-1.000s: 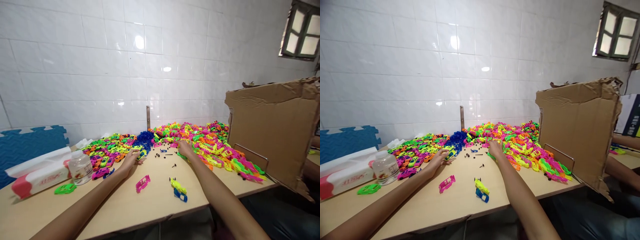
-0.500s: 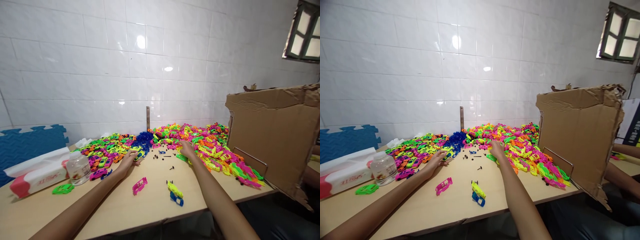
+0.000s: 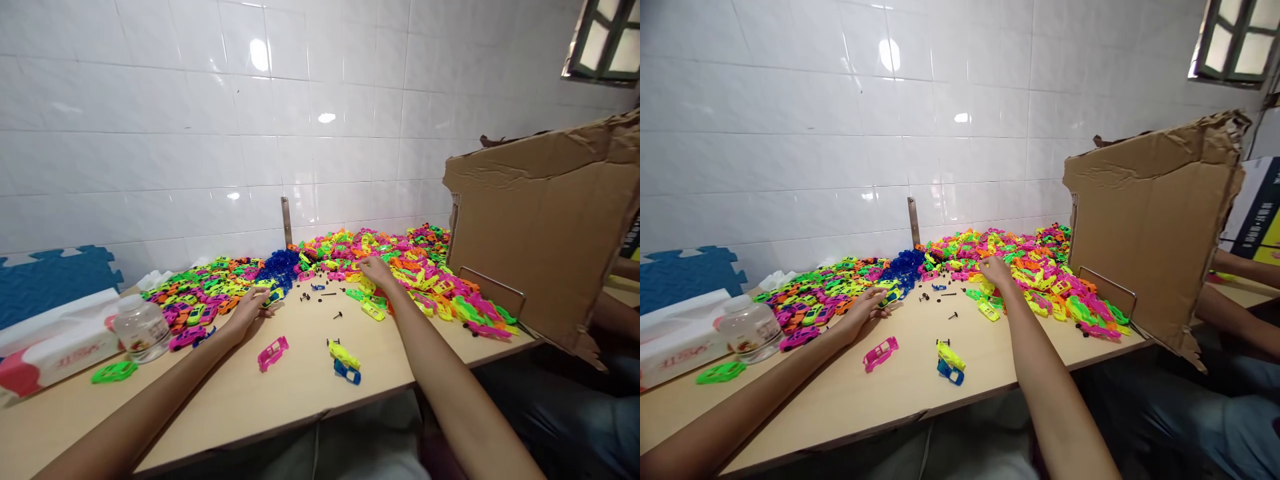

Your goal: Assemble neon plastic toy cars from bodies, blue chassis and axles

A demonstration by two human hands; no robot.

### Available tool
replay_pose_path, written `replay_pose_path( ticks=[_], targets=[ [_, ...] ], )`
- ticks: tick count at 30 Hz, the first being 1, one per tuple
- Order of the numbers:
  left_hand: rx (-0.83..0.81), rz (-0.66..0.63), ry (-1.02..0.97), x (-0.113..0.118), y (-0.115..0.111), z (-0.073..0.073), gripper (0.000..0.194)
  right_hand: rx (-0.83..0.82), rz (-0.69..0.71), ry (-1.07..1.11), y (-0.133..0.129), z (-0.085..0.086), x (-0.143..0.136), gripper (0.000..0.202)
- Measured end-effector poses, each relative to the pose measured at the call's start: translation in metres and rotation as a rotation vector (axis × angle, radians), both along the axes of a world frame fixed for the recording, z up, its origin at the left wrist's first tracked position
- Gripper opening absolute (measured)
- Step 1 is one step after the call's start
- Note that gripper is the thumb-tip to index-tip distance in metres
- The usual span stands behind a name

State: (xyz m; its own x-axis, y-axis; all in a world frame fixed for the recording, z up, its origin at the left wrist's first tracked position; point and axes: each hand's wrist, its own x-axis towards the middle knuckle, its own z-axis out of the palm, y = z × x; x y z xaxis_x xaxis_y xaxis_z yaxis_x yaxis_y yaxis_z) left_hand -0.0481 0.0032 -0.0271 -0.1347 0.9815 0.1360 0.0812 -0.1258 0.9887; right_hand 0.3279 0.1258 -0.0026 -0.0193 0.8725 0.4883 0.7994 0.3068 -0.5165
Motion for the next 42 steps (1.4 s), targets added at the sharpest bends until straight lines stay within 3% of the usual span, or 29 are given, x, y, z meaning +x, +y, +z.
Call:
replay_pose_path(
  ticks=[6,17,29,36,42],
  targets=[
    [0.018,-0.019,0.028,0.003,-0.007,0.005,0.032,0.023,-0.178,-0.014,-0.003,0.003,0.012,0.038],
    [0.045,-0.028,0.091,0.011,-0.013,0.009,0.046,0.008,-0.084,0.014,-0.01,0.008,0.0,0.028],
    [0.121,-0.088,0.188,0.009,-0.004,0.002,0.057,0.13,-0.192,0.346,0.002,0.011,0.038,0.025],
    [0.107,-0.088,0.212,0.01,-0.003,0.003,0.064,0.134,-0.208,0.383,0.002,0.012,0.041,0.027],
    [0.129,-0.089,0.211,0.01,-0.006,0.005,0.06,0.13,-0.216,0.375,-0.001,0.014,0.041,0.027]
  ],
)
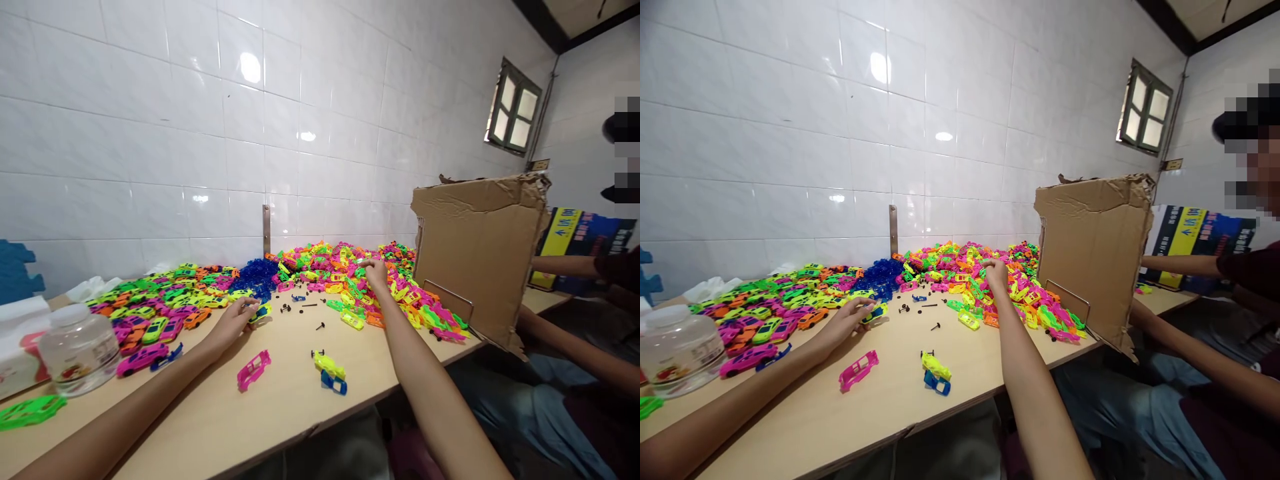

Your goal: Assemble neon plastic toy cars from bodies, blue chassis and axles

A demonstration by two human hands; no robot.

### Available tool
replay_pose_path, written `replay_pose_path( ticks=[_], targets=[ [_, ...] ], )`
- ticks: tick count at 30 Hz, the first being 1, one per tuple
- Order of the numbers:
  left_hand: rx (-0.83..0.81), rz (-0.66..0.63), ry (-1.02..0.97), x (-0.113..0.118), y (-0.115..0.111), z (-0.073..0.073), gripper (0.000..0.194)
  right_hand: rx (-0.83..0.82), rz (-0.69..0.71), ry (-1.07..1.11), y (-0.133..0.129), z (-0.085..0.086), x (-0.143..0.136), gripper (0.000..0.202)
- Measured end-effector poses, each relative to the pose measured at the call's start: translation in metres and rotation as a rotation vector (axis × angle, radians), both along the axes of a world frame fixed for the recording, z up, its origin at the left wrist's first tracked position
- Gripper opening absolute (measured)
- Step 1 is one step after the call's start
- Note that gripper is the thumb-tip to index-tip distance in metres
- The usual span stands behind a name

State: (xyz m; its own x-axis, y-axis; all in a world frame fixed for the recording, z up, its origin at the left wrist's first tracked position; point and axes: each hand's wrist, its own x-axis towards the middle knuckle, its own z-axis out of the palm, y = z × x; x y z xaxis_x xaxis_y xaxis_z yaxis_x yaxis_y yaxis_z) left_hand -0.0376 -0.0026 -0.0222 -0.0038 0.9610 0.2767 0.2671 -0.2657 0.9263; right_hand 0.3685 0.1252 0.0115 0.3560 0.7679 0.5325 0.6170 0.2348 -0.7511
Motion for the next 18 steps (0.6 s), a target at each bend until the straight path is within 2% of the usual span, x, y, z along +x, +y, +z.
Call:
replay_pose_path(
  ticks=[8,14,18],
  targets=[
    [0.031,-0.026,0.027,-0.001,0.001,-0.001,0.058,-0.042,0.002,-0.133,0.0,0.002,0.001,0.026],
    [0.031,-0.04,0.018,0.0,0.0,-0.002,0.059,-0.125,0.087,-0.397,0.01,0.0,-0.031,0.027],
    [0.044,-0.044,-0.003,0.0,0.004,-0.005,0.055,-0.169,0.127,-0.586,0.019,0.005,-0.052,0.029]
  ],
)
